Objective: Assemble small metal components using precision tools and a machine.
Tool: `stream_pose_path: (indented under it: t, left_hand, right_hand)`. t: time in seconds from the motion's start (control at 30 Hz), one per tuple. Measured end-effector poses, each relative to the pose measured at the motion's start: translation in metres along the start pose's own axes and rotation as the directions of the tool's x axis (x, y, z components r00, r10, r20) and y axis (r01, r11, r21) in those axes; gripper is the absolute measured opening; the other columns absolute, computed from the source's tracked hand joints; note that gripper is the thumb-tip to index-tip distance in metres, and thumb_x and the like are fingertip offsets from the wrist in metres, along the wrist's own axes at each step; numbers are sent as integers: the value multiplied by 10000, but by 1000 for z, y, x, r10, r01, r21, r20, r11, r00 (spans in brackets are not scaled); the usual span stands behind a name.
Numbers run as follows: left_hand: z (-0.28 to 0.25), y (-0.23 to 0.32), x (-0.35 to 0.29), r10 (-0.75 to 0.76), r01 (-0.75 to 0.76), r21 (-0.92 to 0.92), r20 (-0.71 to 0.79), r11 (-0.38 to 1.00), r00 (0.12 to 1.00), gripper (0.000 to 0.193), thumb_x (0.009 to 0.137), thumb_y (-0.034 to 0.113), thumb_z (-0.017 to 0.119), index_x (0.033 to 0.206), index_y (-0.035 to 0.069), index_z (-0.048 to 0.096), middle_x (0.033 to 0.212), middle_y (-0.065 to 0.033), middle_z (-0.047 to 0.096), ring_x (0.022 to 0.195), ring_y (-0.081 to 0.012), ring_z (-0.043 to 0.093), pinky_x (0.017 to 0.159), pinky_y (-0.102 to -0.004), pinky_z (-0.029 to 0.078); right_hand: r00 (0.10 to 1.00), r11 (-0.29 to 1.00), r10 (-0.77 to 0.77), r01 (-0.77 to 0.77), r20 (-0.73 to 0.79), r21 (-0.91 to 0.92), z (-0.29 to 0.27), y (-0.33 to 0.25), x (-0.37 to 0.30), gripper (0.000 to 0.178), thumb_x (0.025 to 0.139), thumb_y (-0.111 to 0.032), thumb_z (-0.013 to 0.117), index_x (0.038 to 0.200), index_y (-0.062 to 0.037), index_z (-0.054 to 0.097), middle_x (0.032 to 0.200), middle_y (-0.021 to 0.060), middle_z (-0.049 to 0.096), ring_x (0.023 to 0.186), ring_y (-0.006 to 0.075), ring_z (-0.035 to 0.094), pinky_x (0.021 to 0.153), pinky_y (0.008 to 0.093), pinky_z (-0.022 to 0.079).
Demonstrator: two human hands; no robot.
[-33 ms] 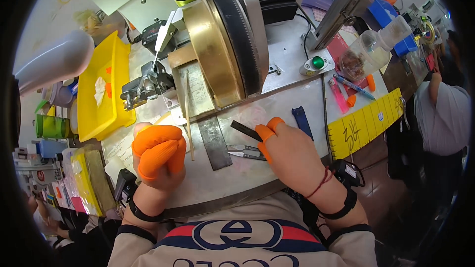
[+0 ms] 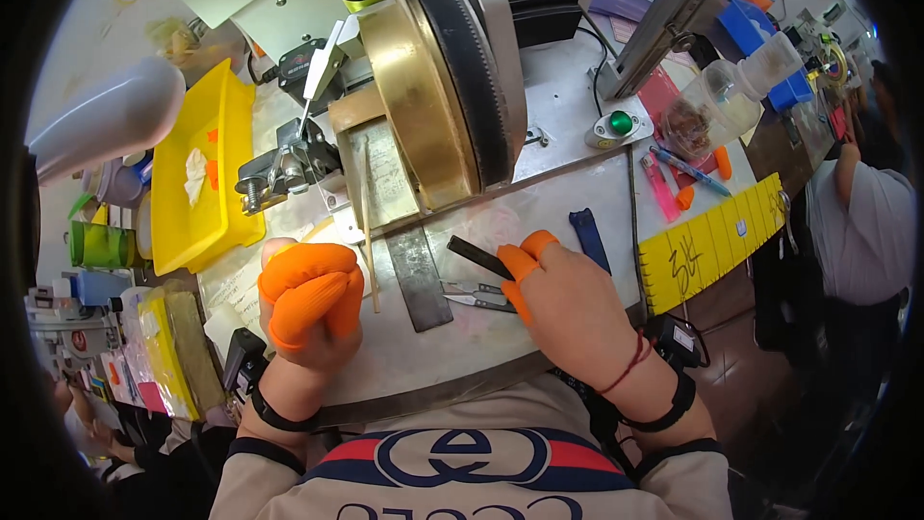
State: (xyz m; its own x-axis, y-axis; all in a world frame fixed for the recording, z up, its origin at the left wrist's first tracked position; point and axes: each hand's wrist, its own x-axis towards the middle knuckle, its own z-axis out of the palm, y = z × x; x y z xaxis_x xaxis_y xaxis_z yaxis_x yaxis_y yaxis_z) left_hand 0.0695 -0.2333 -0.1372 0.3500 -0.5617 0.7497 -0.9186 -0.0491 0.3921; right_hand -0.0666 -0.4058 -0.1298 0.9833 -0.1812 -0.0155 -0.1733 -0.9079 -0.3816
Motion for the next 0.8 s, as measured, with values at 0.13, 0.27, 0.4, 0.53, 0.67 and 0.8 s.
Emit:
stream_pose_path:
  t: [0.13, 0.27, 0.4, 0.53, 0.67, 0.8]
  left_hand:
    - [-3, 0, 3, 26, -26, -11, 6, 1000, 1000, 299, 617, 0, 634, 872, 142, 568, 859, -52, 554, 654, -185, 510, 629, -331, 362]
    - [2, -1, -3, 73, -65, 94, -92, 993, 993, 295, 654, -12, 642, 876, 167, 568, 965, -91, 405, 700, -196, 478, 665, -344, 384]
    - [0, -1, -7, 61, -51, 130, -72, 990, 996, 295, 639, -2, 661, 857, 189, 604, 981, -85, 343, 760, -201, 470, 698, -350, 384]
    - [-1, 0, -7, 51, -44, 119, -52, 992, 997, 289, 633, 3, 669, 846, 195, 624, 954, -78, 353, 781, -202, 462, 708, -351, 380]
    - [-4, 2, -1, 36, -35, 122, -6, 992, 999, 286, 604, 10, 683, 826, 186, 640, 895, -70, 380, 762, -203, 460, 679, -344, 376]
    - [-1, 1, 3, 26, -23, 39, -83, 999, 996, 394, 479, -13, 720, 824, 166, 658, 792, -21, 492, 686, -207, 485, 564, -312, 331]
  right_hand:
    - [984, 961, 35, 14, -174, 276, -24, -15, -10, 264, 716, -54, 595, 964, -13, 516, 866, 125, 496, 700, 253, 540, 631, 311, 437]
    - [883, 837, -97, 322, -459, 443, -32, -8, -14, 281, 722, -40, 605, 975, -18, 484, 904, 153, 507, 714, 262, 541, 625, 315, 439]
    - [886, 341, 84, 405, -456, 849, -39, -20, -22, 425, 775, -81, 590, 1138, -98, 371, 979, 278, 512, 850, 334, 557, 712, 397, 461]
    - [860, 422, -18, 469, -510, 776, -43, -29, -11, 448, 765, -124, 606, 1137, -66, 363, 960, 277, 520, 823, 322, 563, 698, 391, 470]
    - [817, 504, -165, 552, -553, 664, -46, -35, 11, 498, 752, -182, 627, 1136, -24, 351, 934, 276, 531, 787, 306, 571, 680, 383, 483]
    - [761, 564, -315, 631, -568, 533, -50, -40, 30, 564, 738, -239, 648, 1134, 19, 340, 908, 274, 542, 751, 290, 580, 661, 375, 495]
